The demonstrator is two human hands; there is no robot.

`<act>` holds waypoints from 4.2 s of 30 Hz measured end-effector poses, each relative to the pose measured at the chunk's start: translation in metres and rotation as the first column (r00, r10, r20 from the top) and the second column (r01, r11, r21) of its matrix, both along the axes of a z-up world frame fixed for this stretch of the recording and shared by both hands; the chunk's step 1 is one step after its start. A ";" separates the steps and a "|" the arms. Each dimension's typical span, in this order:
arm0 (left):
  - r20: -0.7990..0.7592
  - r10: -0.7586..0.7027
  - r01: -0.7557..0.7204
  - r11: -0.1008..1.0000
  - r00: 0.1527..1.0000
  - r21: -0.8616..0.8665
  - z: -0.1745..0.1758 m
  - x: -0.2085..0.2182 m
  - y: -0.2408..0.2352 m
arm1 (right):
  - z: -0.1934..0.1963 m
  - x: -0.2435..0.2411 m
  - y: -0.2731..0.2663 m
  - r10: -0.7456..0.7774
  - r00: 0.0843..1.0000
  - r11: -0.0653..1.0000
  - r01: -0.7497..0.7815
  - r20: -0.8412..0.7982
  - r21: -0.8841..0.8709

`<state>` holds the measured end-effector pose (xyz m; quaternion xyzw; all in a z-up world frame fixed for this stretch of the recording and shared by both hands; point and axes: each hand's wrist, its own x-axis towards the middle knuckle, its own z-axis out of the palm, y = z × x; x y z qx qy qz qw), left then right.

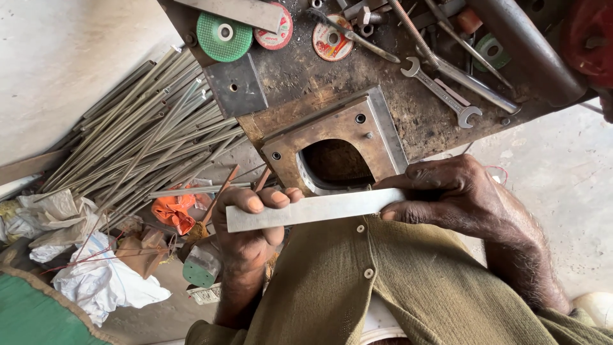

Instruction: The person holds a flat metal strip against a square metal mold plate on a cluttered workbench, comparing and repositioning the strip along the mold's cutout edge. They pick up a file and a hammer, tap and work the strip, then repeatedly place the strip into the mold cavity and lift the mold to check the fit.

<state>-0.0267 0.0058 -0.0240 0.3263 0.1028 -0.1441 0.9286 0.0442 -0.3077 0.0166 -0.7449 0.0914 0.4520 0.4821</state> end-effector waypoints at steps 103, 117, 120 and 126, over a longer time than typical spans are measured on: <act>-0.373 -0.453 0.474 0.130 0.810 0.871 -0.156 0.072 0.105 | -0.177 0.099 0.079 0.143 0.984 0.978 -0.157 -0.102 -0.137; -0.289 -0.419 0.374 0.135 0.860 0.917 -0.145 0.074 0.107 | -0.193 0.104 0.064 0.279 0.959 0.959 -0.282 -0.058 -0.039; -0.275 -0.454 0.354 0.097 0.848 0.930 -0.155 0.065 0.109 | -0.197 0.101 0.062 0.220 0.972 0.975 -0.220 -0.088 0.005; -0.301 -0.512 0.385 0.065 0.805 0.921 -0.162 0.064 0.116 | -0.191 0.110 0.068 0.374 0.927 0.926 -0.374 -0.009 -0.047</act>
